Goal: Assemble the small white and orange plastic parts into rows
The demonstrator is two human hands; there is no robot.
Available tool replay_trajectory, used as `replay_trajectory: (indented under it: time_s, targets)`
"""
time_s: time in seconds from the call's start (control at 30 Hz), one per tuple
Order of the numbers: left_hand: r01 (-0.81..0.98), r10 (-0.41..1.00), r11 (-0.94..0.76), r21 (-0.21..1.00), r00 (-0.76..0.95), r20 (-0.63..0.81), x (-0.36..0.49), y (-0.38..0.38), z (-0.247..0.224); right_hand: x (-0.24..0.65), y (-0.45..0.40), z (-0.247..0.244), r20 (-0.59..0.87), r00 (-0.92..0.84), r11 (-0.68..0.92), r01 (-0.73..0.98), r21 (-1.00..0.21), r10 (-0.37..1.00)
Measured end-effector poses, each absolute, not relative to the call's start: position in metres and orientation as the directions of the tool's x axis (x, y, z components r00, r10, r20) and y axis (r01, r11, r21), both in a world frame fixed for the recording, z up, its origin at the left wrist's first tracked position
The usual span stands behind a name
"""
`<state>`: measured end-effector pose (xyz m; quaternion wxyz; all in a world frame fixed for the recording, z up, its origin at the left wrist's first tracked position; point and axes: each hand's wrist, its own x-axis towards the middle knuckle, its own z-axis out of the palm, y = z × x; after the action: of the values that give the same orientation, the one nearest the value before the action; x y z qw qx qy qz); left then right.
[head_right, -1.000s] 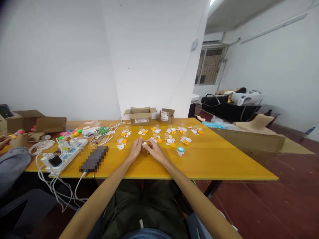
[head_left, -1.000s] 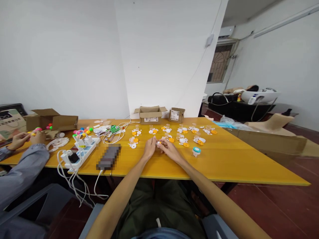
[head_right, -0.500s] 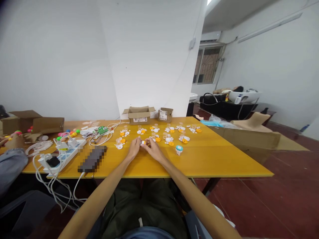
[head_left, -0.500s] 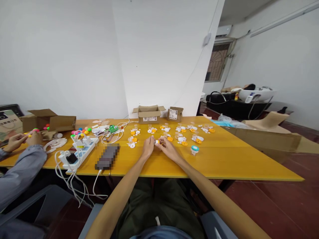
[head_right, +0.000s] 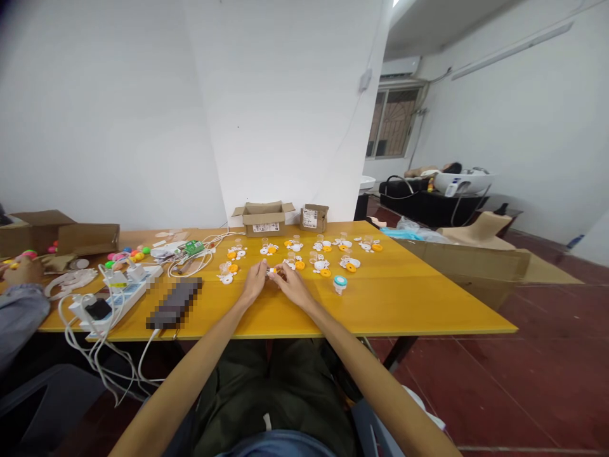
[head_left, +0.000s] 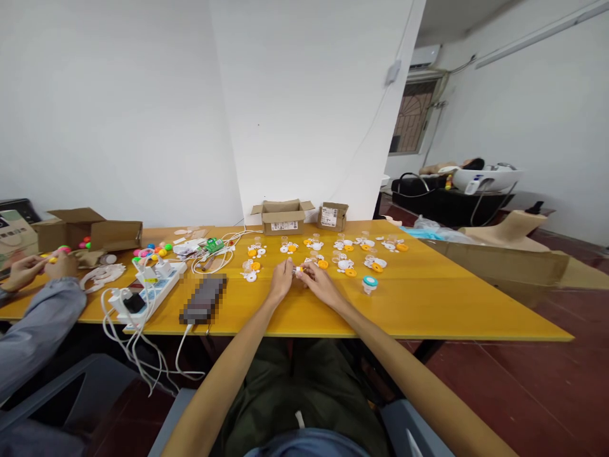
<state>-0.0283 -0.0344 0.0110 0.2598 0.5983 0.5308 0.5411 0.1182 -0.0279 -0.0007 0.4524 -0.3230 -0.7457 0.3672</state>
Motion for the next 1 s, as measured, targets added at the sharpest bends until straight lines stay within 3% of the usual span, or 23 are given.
replay_trajectory:
  time_s: [0.6, 1.0]
  targets:
    - [0.356, 0.913, -0.310, 0.882, -0.147, 0.380, -0.028, -0.038, 0.011, 0.121, -0.033, 0.002, 0.504, -0.371, 0.598, 0.203, -0.775, 0.780]
    - [0.317, 0.927, -0.296, 0.901, -0.132, 0.351, -0.025, -0.044, 0.019, 0.122, -0.030, -0.002, 0.459, -0.368, 0.564, 0.268, -0.781, 0.809]
